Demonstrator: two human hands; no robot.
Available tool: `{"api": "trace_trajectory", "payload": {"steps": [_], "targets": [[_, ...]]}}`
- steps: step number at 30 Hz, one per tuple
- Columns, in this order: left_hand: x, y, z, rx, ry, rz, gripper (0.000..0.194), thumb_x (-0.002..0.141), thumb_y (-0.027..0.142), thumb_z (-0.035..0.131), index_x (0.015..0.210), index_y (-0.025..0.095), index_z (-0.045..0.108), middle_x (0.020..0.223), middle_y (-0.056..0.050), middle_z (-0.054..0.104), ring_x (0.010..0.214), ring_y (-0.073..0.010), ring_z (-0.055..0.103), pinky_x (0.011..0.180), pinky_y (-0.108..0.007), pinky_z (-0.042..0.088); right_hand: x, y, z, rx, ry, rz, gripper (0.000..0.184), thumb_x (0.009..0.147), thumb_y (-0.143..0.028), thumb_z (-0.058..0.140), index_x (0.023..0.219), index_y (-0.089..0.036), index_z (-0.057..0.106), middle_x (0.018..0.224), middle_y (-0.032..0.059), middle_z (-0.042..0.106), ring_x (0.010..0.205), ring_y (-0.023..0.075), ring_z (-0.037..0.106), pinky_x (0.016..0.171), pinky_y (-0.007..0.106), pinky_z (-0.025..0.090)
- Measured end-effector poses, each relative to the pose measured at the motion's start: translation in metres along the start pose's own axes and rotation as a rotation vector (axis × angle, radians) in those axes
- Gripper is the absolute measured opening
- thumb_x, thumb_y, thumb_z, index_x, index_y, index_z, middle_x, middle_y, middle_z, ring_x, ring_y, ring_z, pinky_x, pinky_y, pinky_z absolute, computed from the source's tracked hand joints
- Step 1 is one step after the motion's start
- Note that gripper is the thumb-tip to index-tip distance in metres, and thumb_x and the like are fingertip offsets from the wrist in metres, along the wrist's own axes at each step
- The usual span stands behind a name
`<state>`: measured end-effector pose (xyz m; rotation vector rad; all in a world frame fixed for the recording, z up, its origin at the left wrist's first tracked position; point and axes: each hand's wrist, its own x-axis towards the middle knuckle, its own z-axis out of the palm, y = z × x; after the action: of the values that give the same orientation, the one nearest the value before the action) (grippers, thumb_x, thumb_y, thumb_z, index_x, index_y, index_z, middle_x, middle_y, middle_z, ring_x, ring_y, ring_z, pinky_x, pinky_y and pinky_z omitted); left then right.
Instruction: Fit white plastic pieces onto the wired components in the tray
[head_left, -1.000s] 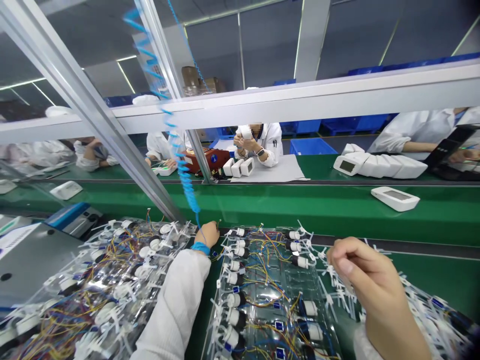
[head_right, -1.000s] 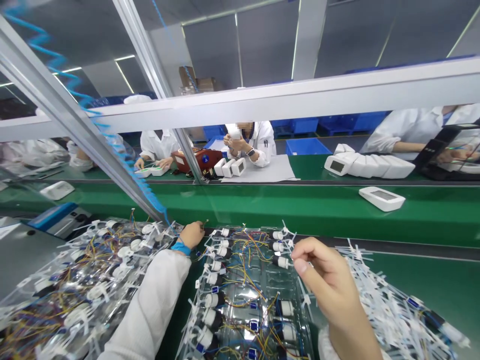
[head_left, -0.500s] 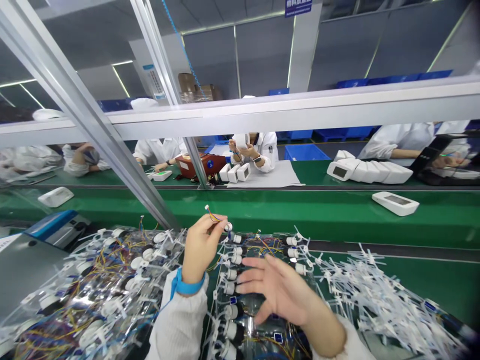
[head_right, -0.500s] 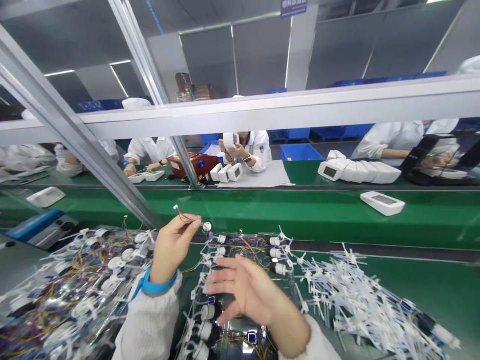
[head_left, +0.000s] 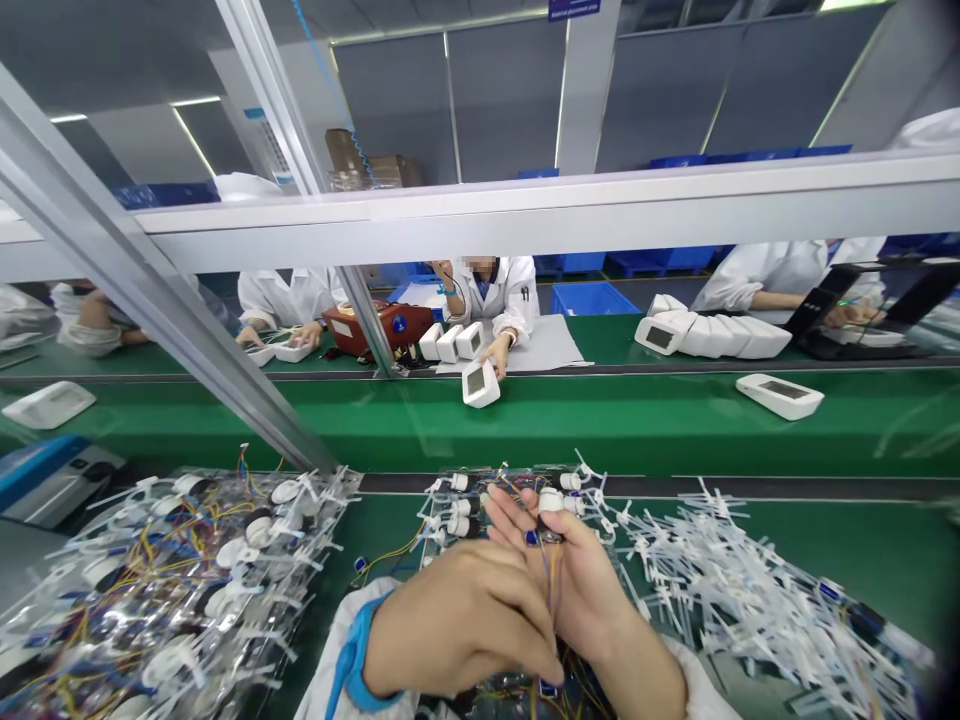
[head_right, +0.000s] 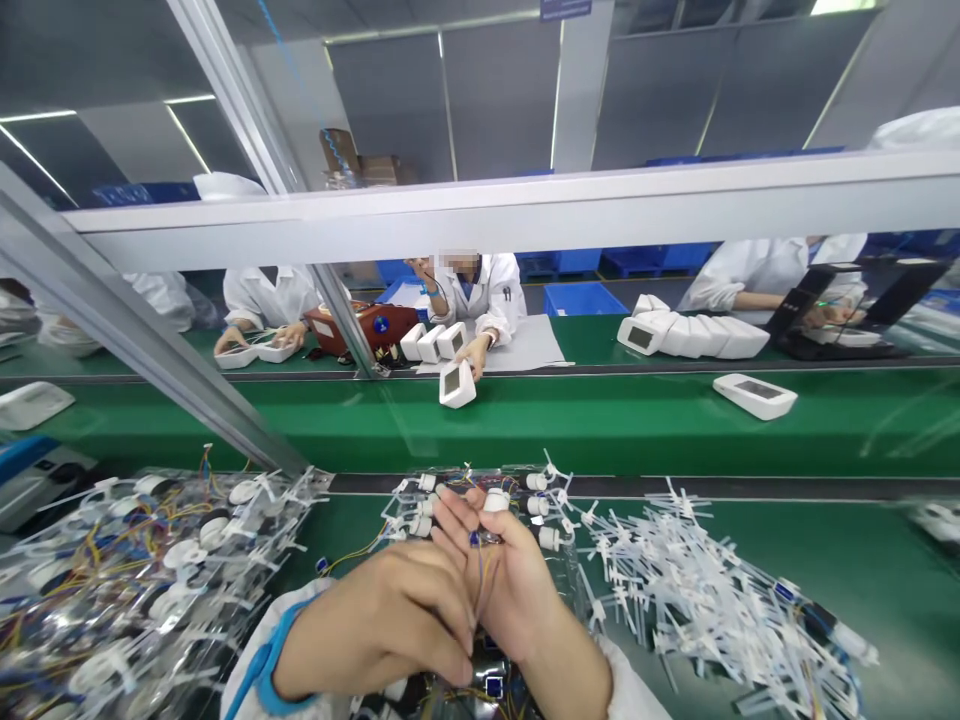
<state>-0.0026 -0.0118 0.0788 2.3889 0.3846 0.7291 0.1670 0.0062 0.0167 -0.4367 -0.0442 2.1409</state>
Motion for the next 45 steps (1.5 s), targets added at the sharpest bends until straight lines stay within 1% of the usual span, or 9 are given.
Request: {"api": "trace_trajectory", "payload": {"steps": [2, 7, 10, 19, 22, 25, 35, 39, 45], "targets": [[0.0, 0.001, -0.002, -0.018, -0.038, -0.037, 0.029, 0.1, 0.01, 0.047, 0.107, 0.025, 0.071, 0.104, -0.003, 0.077, 0.099, -0.0158, 0.07, 0.092, -0.027, 0.054, -0.001, 0.0, 0.001, 0.007, -0.049, -0.064, 0.023, 0.066, -0.014, 0.077, 0.089, -0.018, 0.073, 0.129, 0.0127, 0.069, 0.131, 0.0276, 0.057, 0.11, 0.039, 0.044], [0.004, -0.017, 0.009, 0.251, 0.296, -0.373, 0.027, 0.093, 0.023, 0.068, 0.12, 0.024, 0.067, 0.116, -0.008, 0.07, 0.109, -0.0248, 0.063, 0.095, -0.04, 0.052, -0.002, 0.001, 0.004, -0.036, -0.149, -0.197, 0.028, 0.066, -0.016, 0.071, 0.093, -0.022, 0.075, 0.116, 0.0072, 0.075, 0.109, 0.0245, 0.068, 0.084, 0.032, 0.056], [0.011, -0.027, 0.022, 0.409, 0.271, -0.43, 0.032, 0.09, 0.022, 0.073, 0.121, 0.026, 0.067, 0.119, -0.008, 0.066, 0.108, -0.0279, 0.058, 0.093, -0.044, 0.05, -0.003, 0.002, 0.004, -0.018, -0.16, -0.217, 0.031, 0.065, -0.015, 0.073, 0.095, -0.024, 0.075, 0.11, 0.0046, 0.076, 0.099, 0.0233, 0.069, 0.073, 0.028, 0.055], [0.002, -0.031, 0.01, 0.323, 0.242, -0.257, 0.018, 0.102, 0.023, 0.053, 0.119, 0.02, 0.059, 0.111, -0.006, 0.07, 0.1, -0.0225, 0.06, 0.091, -0.037, 0.048, 0.001, -0.004, 0.001, -0.068, 0.038, -0.248, 0.032, 0.068, -0.023, 0.091, 0.094, -0.02, 0.072, 0.092, 0.0031, 0.074, 0.087, 0.0198, 0.068, 0.07, 0.026, 0.055], [-0.008, -0.033, 0.002, 0.281, 0.286, -0.196, 0.02, 0.105, 0.025, 0.048, 0.121, 0.02, 0.059, 0.105, -0.008, 0.068, 0.095, -0.0204, 0.058, 0.086, -0.033, 0.047, 0.004, -0.006, -0.001, -0.146, 0.13, -0.27, 0.039, 0.071, -0.03, 0.096, 0.098, -0.019, 0.07, 0.071, -0.005, 0.062, 0.059, 0.0108, 0.058, 0.059, 0.022, 0.051], [-0.014, -0.035, -0.003, 0.228, 0.279, -0.158, 0.021, 0.105, 0.029, 0.049, 0.12, 0.02, 0.061, 0.101, -0.008, 0.065, 0.091, -0.0188, 0.058, 0.08, -0.029, 0.047, 0.001, -0.007, -0.001, -0.25, 0.061, -0.237, 0.037, 0.076, -0.037, 0.092, 0.098, -0.021, 0.067, 0.064, -0.0082, 0.054, 0.046, 0.0065, 0.041, 0.048, 0.019, 0.041], [-0.012, -0.025, -0.008, 0.175, 0.321, -0.151, 0.024, 0.1, 0.043, 0.057, 0.107, 0.022, 0.069, 0.112, -0.01, 0.062, 0.106, -0.023, 0.057, 0.091, -0.035, 0.049, -0.011, 0.0, -0.003, -0.64, -0.111, -0.099, 0.049, 0.086, -0.044, 0.084, 0.128, -0.025, 0.067, 0.101, 0.0047, 0.069, 0.078, 0.0162, 0.06, 0.065, 0.024, 0.044], [-0.011, -0.027, -0.005, 0.238, 0.277, -0.244, 0.017, 0.101, 0.033, 0.057, 0.111, 0.024, 0.067, 0.132, -0.011, 0.054, 0.124, -0.0269, 0.049, 0.103, -0.041, 0.045, -0.015, 0.004, -0.003, -0.713, -0.157, -0.087, 0.054, 0.084, -0.061, 0.08, 0.122, -0.022, 0.072, 0.088, 0.0035, 0.068, 0.074, 0.0157, 0.059, 0.067, 0.025, 0.044], [-0.007, -0.03, -0.002, 0.167, 0.184, -0.248, 0.016, 0.103, 0.027, 0.053, 0.114, 0.024, 0.063, 0.125, -0.009, 0.058, 0.117, -0.0242, 0.051, 0.102, -0.04, 0.044, -0.014, 0.006, -0.006, -0.871, -0.189, -0.144, 0.055, 0.083, -0.065, 0.079, 0.109, -0.018, 0.073, 0.078, -0.0002, 0.062, 0.066, 0.013, 0.055, 0.062, 0.024, 0.043]]}}
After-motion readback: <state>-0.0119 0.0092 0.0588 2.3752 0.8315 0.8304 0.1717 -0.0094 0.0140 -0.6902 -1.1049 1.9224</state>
